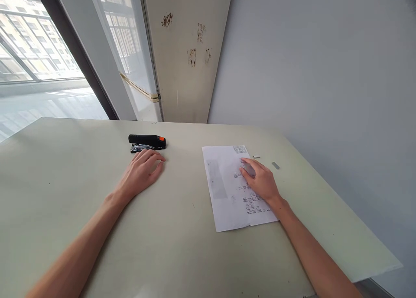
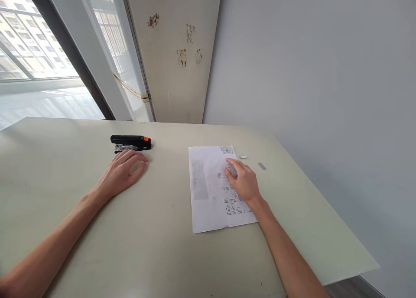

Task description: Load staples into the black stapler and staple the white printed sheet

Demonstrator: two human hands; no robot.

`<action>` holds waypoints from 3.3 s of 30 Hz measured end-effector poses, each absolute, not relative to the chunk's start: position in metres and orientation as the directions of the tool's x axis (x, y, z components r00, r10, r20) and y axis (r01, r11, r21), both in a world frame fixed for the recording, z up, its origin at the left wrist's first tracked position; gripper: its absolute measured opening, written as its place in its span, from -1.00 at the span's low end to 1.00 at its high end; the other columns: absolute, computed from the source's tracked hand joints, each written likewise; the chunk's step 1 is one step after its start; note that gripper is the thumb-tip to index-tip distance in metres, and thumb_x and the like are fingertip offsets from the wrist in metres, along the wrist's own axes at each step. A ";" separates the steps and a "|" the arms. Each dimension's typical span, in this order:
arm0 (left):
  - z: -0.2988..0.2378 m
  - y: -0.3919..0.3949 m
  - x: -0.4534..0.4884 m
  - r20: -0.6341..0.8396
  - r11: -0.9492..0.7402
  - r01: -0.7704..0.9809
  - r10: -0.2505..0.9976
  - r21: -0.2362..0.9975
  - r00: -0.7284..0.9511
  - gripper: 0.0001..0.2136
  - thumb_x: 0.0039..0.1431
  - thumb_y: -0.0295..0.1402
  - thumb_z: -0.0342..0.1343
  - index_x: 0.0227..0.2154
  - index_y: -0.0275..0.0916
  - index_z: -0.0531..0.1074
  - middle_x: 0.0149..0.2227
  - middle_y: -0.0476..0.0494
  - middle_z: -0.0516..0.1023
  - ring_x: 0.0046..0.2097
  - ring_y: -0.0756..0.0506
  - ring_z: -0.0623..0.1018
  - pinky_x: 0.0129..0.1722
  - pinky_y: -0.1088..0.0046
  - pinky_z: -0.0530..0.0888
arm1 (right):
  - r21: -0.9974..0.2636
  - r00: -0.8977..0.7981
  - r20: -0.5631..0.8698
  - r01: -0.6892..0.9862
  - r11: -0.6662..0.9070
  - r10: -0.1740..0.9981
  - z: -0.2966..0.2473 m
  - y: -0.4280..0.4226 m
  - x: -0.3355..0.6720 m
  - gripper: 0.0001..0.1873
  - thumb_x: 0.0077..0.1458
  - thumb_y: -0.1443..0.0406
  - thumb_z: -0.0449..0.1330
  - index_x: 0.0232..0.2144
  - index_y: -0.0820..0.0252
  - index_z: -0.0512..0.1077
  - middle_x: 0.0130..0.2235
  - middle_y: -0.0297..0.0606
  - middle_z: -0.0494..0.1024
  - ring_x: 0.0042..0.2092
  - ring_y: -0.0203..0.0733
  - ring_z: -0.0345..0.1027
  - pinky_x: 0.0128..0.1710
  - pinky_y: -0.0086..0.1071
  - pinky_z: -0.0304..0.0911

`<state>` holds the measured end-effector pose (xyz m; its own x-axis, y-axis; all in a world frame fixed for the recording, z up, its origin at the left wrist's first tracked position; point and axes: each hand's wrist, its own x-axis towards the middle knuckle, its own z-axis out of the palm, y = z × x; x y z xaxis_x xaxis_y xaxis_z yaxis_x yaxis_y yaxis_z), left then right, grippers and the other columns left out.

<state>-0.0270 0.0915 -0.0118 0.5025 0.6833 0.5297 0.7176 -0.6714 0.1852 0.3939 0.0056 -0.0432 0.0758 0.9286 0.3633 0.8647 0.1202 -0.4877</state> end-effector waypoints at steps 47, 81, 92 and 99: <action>-0.007 0.088 -0.051 0.325 -0.601 0.713 0.798 0.361 0.508 -0.51 0.19 0.11 0.26 0.08 -0.01 0.49 0.27 -0.14 0.46 0.30 -0.34 0.39 0.32 -0.05 0.30 | -0.986 -0.104 0.015 0.162 0.031 0.994 -0.009 -0.012 0.334 -0.70 0.31 0.04 0.24 -0.19 0.13 0.54 -0.20 -0.20 0.65 -0.16 -0.13 0.54 -0.04 -0.18 0.48; -0.010 0.085 -0.111 0.272 -0.245 0.921 0.948 0.304 0.163 -0.47 0.35 0.12 -0.08 0.17 -0.10 0.41 0.26 -0.19 0.47 0.32 -0.38 0.38 0.33 -0.09 0.28 | -0.932 -0.133 -0.029 0.361 0.022 0.991 -0.011 -0.013 0.323 -0.77 0.37 0.10 0.16 -0.20 0.05 0.54 -0.20 -0.27 0.65 -0.17 -0.17 0.54 -0.12 -0.31 0.43; -0.007 0.083 -0.109 0.279 -0.248 0.920 0.946 0.303 0.163 -0.48 0.35 0.10 -0.08 0.16 -0.10 0.40 0.25 -0.19 0.48 0.32 -0.37 0.38 0.33 -0.08 0.28 | -0.928 -0.135 -0.021 0.371 0.031 0.991 -0.009 -0.012 0.321 -0.77 0.37 0.11 0.16 -0.23 0.06 0.54 -0.22 -0.28 0.65 -0.18 -0.16 0.53 -0.14 -0.32 0.42; -0.010 0.082 -0.111 0.283 -0.254 0.918 0.945 0.304 0.167 -0.49 0.36 0.09 -0.08 0.17 -0.09 0.40 0.26 -0.19 0.47 0.32 -0.36 0.38 0.34 -0.06 0.27 | -0.927 -0.134 -0.020 0.372 0.032 0.991 -0.011 -0.013 0.321 -0.75 0.37 0.08 0.15 -0.20 0.06 0.54 -0.20 -0.24 0.66 -0.16 -0.14 0.55 -0.10 -0.28 0.44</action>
<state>-0.1109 0.0822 -0.0099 0.1673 0.9446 0.2825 0.9182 -0.2536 0.3043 0.3209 -0.0133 -0.0111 -0.1340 0.9908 -0.0198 0.3725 0.0318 -0.9275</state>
